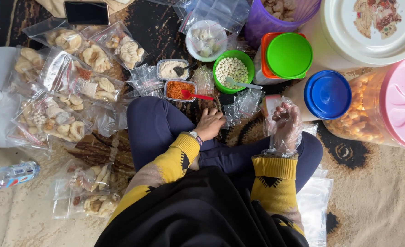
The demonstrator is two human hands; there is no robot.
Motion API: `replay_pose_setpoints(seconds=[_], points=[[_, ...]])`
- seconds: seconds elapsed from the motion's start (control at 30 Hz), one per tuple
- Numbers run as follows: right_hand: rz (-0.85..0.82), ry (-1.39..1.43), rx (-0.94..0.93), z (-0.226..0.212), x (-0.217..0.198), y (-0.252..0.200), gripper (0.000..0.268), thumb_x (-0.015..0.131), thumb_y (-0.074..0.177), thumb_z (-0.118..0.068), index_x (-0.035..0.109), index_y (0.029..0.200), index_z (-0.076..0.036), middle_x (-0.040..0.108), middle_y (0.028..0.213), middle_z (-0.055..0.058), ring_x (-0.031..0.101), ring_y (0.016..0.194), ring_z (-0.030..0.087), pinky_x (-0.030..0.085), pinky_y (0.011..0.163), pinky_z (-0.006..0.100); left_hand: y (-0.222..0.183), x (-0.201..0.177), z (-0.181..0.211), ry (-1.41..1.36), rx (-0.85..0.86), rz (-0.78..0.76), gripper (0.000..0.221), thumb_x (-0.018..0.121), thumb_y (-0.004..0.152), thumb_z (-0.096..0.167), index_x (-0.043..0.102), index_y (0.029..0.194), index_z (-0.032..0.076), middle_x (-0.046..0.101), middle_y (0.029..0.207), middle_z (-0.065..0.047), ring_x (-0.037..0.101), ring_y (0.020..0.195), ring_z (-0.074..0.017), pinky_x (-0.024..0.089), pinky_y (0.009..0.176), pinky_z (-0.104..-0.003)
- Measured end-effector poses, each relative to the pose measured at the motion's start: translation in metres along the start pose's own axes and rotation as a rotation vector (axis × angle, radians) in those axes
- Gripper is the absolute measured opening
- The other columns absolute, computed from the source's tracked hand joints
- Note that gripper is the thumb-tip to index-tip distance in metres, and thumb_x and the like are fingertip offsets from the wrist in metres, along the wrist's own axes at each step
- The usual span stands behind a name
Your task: A person sitting on the floor portions small amounts of seeds or spices into plastic bags using a spoon.
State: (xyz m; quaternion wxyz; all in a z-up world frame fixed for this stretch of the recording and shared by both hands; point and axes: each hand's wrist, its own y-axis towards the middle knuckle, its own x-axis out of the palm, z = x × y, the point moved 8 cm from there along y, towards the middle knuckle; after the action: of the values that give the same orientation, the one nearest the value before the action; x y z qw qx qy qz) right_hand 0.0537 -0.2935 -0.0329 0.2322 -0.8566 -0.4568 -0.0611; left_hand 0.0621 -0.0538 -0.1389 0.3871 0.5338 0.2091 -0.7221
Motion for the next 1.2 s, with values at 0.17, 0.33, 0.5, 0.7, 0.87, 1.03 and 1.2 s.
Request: replay_pose_setpoints(seconds=[0.17,0.33,0.5,0.7,0.87,1.03,1.2], points=[[-0.038,-0.068,0.085,0.0,0.005,-0.002,0.028,0.053,0.099,-0.036,0.062,0.105,-0.011,0.066,0.081,0.004,0.065,0.072,0.01,0.055,0.057,0.014,0.003,0.02,0.0,0.087,0.037,-0.081,0.008,0.061,0.094,0.022,0.066,0.091,0.016,0.043,0.095,-0.001,0.041,0.105,-0.0252,0.031,0.093,-0.05],[-0.053,-0.114,-0.035,0.012,-0.003,0.006,0.029,0.054,0.1,-0.03,0.067,0.108,-0.005,0.068,0.084,0.012,0.068,0.074,0.015,0.058,0.059,0.021,0.004,0.018,0.002,0.092,0.052,-0.056,0.022,0.066,0.091,0.038,0.066,0.098,0.017,0.047,0.097,-0.002,0.044,0.109,-0.0266,0.031,0.096,-0.052],[-0.061,-0.156,-0.12,0.012,-0.007,0.008,0.031,0.054,0.101,-0.03,0.068,0.111,-0.004,0.07,0.089,0.014,0.069,0.077,0.017,0.06,0.063,0.023,0.024,-0.052,-0.018,-0.071,0.02,0.301,0.038,0.046,0.106,0.051,0.063,0.103,0.017,0.052,0.088,0.0,0.055,0.098,-0.0233,0.04,0.087,-0.044],[-0.083,-0.152,-0.083,0.01,0.003,0.007,0.032,0.052,0.102,-0.03,0.069,0.11,-0.005,0.069,0.087,0.009,0.067,0.074,0.012,0.056,0.059,0.016,0.052,-0.068,-0.14,-0.023,-0.479,0.235,0.016,0.071,0.091,0.03,0.067,0.095,0.014,0.065,0.091,-0.004,0.065,0.095,-0.0289,0.045,0.082,-0.047],[-0.068,-0.11,-0.078,0.016,-0.001,0.013,0.03,0.058,0.101,-0.028,0.069,0.11,-0.001,0.07,0.087,0.017,0.07,0.075,0.018,0.06,0.06,0.024,0.073,-0.001,-0.183,0.051,-0.657,-0.081,0.028,0.073,0.082,0.041,0.074,0.096,0.015,0.072,0.096,-0.007,0.067,0.101,-0.0352,0.042,0.087,-0.055],[-0.079,-0.164,-0.082,0.015,0.003,0.013,0.03,0.058,0.101,-0.027,0.07,0.11,-0.001,0.071,0.088,0.016,0.07,0.076,0.017,0.059,0.061,0.023,0.077,-0.004,-0.188,-0.025,-0.743,-0.103,0.024,0.067,0.08,0.027,0.076,0.092,0.008,0.072,0.094,-0.014,0.069,0.097,-0.0397,0.05,0.082,-0.056],[-0.084,-0.201,-0.084,0.013,0.008,0.008,0.027,0.06,0.1,-0.024,0.071,0.108,0.0,0.072,0.089,0.016,0.07,0.074,0.016,0.06,0.06,0.022,0.067,-0.052,-0.187,-0.223,-0.836,0.06,0.029,0.062,0.08,0.038,0.073,0.086,0.012,0.073,0.09,-0.015,0.071,0.095,-0.0403,0.057,0.079,-0.054]])
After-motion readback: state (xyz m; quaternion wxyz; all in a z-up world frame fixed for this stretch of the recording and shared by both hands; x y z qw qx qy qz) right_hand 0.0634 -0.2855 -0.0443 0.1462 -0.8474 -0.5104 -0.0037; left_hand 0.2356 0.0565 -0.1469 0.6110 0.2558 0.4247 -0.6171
